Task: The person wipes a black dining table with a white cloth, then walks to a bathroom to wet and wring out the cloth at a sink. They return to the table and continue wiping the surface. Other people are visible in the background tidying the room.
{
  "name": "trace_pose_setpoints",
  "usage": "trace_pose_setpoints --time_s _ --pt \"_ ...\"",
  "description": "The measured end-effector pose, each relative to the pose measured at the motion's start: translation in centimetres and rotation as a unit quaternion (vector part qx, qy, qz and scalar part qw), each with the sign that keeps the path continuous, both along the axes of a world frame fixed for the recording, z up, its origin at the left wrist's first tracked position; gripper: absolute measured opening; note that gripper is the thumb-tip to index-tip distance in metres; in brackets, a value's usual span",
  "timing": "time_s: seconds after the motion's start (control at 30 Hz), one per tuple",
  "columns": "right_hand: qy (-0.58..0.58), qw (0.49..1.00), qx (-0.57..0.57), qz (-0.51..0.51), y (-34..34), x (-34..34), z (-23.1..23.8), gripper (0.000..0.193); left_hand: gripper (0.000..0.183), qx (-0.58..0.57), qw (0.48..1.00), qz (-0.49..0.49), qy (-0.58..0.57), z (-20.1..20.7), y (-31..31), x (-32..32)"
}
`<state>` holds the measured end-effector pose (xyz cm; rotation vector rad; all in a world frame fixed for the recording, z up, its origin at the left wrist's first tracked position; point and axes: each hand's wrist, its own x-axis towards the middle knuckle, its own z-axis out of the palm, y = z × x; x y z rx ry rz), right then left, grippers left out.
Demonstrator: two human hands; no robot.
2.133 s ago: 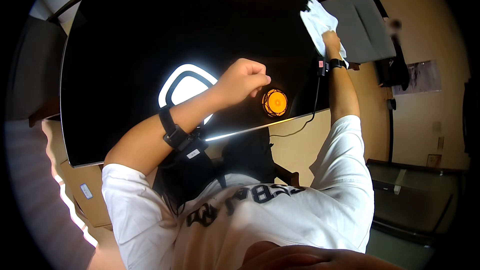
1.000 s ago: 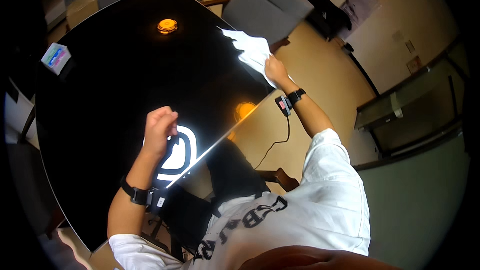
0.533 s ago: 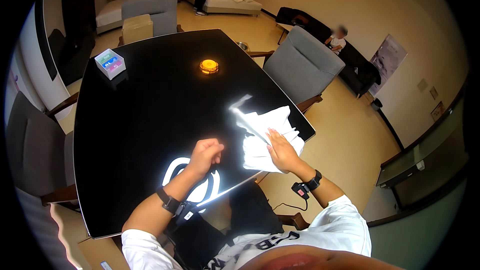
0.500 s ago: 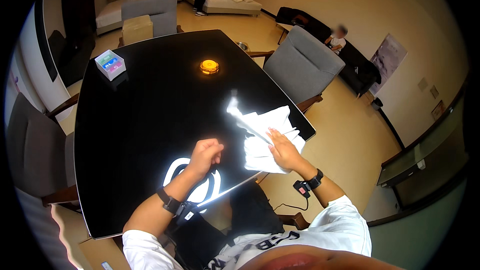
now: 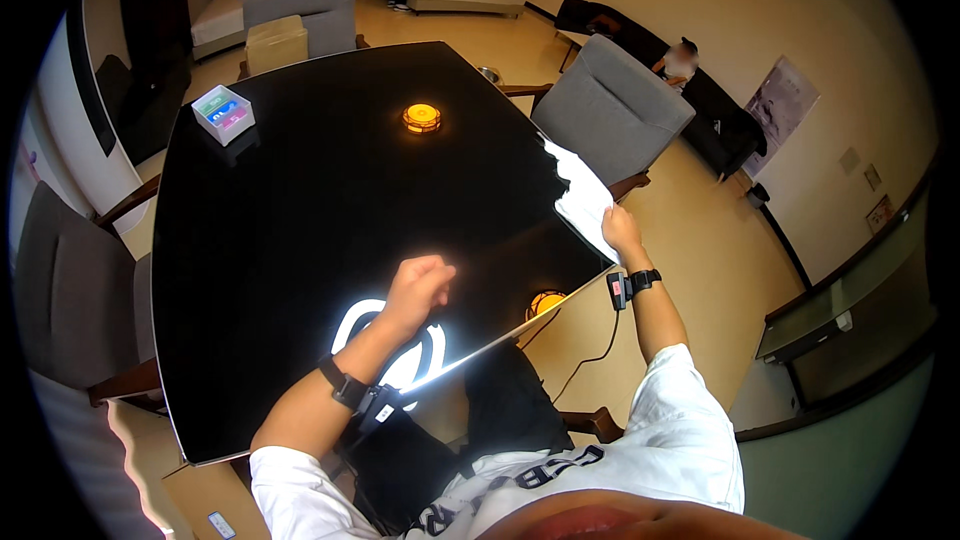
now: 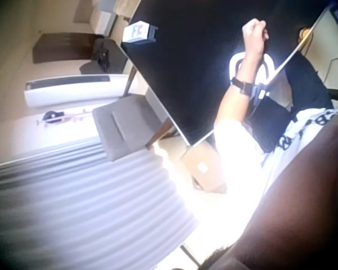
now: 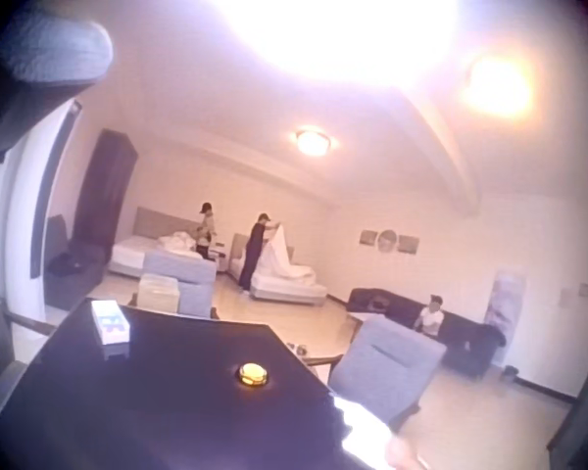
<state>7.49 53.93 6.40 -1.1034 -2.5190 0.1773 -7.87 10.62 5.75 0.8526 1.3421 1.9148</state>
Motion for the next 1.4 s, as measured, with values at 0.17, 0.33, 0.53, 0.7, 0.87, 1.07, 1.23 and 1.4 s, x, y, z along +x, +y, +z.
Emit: trace_pose_setpoints --time_s 0.17,0.33,0.53,0.7,0.87,1.07,1.23,1.4 --pt "0.014 0.998 0.047 -0.04 -1.1 0.4 -0.4 0.04 0.03 -0.003 1.0 -0.001 -0.003 -0.1 0.1 -0.1" --pt "0.048 0.994 0.051 -0.085 -2.0 0.5 0.0 0.041 0.03 -0.012 1.0 -0.004 0.008 0.0 0.2 0.0" --pt "0.037 0.993 0.037 -0.11 -1.9 0.4 -0.1 0.042 0.029 -0.009 1.0 -0.006 0.022 -0.2 0.3 0.0" --pt "0.025 0.992 0.01 -0.119 -2.1 0.1 0.4 0.042 0.029 -0.016 1.0 -0.008 0.026 0.0 0.1 0.0" --pt "0.034 0.997 0.027 -0.066 -0.3 0.7 -0.6 0.038 0.029 -0.028 0.999 0.0 0.043 0.3 0.1 0.2" --pt "0.07 0.997 0.008 0.035 1.6 1.2 -1.1 0.037 0.03 -0.028 0.999 -0.006 0.037 0.0 0.3 0.0" --pt "0.029 0.993 0.009 -0.115 -2.6 -0.1 0.9 0.038 0.029 -0.03 0.999 -0.003 0.034 0.1 0.1 -0.1" --pt "0.027 0.998 0.014 -0.06 -0.2 1.2 -0.2 0.04 0.03 -0.02 1.0 0.002 0.022 0.6 0.4 0.5"
